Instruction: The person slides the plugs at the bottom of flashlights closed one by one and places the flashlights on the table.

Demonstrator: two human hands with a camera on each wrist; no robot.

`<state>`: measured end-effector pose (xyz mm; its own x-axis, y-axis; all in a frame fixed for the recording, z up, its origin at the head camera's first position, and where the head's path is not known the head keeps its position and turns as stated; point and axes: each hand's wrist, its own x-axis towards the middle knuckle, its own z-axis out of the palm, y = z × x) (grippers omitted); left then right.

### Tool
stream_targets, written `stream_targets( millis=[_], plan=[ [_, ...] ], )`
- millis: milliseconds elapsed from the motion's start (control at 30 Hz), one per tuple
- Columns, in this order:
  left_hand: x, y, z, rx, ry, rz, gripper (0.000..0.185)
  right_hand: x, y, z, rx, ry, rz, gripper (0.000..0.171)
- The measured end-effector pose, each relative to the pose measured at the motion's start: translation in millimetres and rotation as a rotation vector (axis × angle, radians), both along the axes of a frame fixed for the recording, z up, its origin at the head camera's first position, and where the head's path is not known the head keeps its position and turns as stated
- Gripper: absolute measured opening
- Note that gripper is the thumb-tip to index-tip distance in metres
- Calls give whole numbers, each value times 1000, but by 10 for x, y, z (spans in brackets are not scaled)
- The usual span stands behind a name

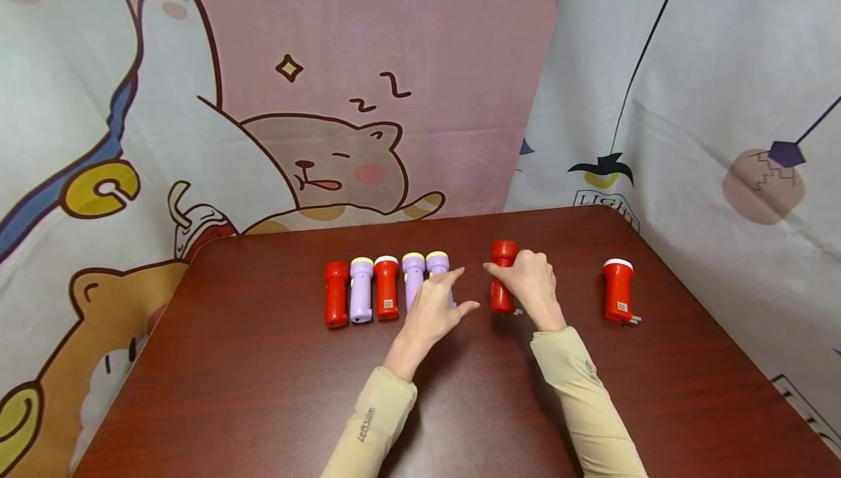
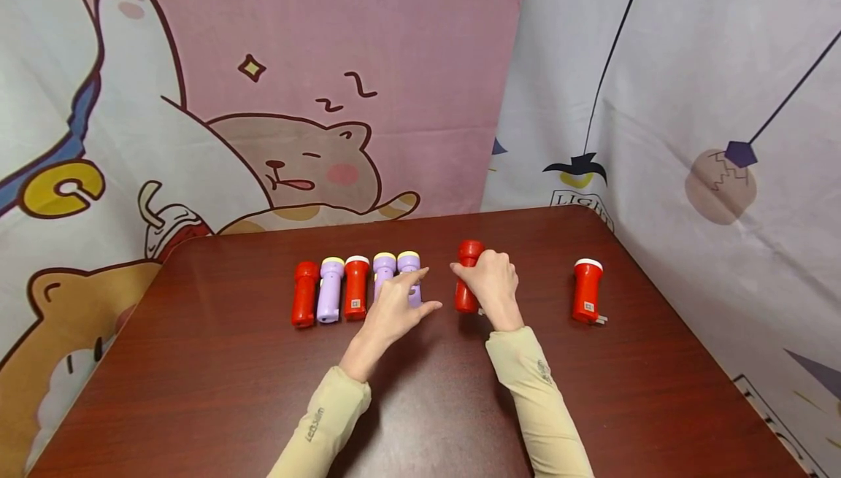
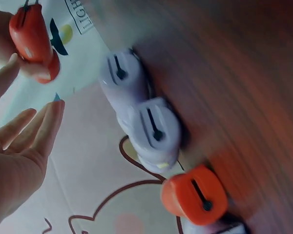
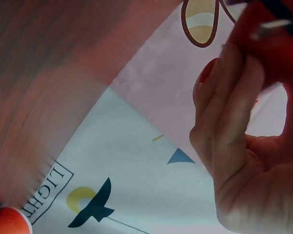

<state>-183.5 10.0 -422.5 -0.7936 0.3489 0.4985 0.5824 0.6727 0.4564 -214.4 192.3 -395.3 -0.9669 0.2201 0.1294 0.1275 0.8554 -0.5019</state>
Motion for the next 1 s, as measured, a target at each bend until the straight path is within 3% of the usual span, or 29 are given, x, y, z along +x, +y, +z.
stream_targets(
  millis=[300,667,1000],
  plan=[
    [87,161,-1,7,-66,-66,58,-6,-93,-21,-39,69,9,49],
    [107,237,-43,-6,30,-34,52,7,-146,3,-50,65,13,50],
    [104,244,-73,15,47,-26,49,4,-176,8,-53,90,25,49]
  ],
)
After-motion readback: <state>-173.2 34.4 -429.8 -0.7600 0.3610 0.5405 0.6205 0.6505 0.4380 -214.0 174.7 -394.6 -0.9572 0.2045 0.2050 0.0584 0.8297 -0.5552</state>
